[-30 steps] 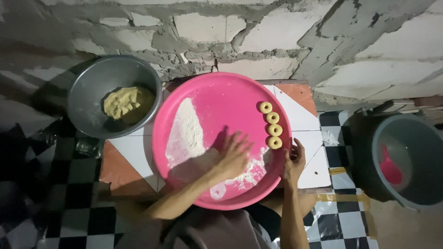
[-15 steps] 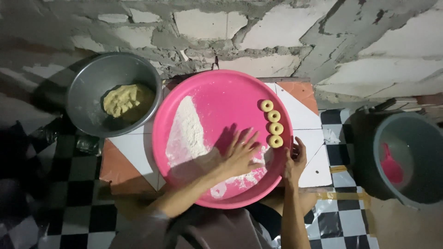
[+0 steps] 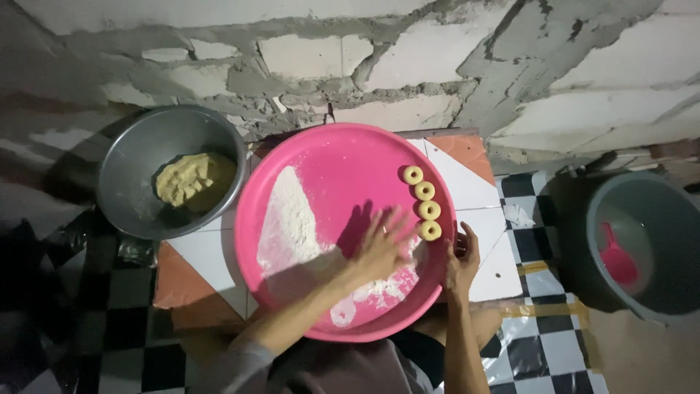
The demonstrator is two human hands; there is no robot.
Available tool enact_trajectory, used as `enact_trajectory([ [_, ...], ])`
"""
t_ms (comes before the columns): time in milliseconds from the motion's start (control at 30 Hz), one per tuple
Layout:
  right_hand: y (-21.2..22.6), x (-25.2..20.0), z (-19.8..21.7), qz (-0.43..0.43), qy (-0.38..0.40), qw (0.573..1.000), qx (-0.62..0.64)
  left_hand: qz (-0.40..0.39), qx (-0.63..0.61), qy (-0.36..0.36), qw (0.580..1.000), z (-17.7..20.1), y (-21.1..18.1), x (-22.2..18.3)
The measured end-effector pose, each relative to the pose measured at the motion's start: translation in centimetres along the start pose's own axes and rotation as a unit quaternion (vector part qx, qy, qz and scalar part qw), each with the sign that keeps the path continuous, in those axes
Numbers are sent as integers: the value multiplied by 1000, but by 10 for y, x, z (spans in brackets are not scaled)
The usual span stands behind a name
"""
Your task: The person is taking pieces of dough from a bowl, rolling them into balls, and then shaping them into small ring-shaped donuts on a pink tray.
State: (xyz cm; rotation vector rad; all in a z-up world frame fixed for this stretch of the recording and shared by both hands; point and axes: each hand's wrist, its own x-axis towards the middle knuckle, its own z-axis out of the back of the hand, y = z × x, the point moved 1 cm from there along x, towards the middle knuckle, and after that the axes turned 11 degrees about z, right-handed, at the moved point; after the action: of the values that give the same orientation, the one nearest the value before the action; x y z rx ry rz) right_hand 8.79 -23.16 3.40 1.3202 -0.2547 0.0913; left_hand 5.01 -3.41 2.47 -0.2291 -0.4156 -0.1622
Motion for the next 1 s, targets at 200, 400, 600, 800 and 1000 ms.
enact_trajectory([
  [200, -2, 1, 1, 1, 15, 1000, -7, 190, 15, 45, 981, 22, 58, -1],
  [400, 7, 0, -3, 2, -2, 1000, 13, 12, -37, -14, 999, -11, 5, -25],
  [600, 18, -1, -2, 22, -4, 999, 23, 9, -78, 37, 996, -50, 42, -26],
  [800, 23, -2, -3, 46, -29, 999, 0, 152, -412, 57, 897, -54, 58, -36],
  [1000, 52, -9, -5, 66, -136, 988, 23, 247, -946, -36, 205, 93, 49, 2],
])
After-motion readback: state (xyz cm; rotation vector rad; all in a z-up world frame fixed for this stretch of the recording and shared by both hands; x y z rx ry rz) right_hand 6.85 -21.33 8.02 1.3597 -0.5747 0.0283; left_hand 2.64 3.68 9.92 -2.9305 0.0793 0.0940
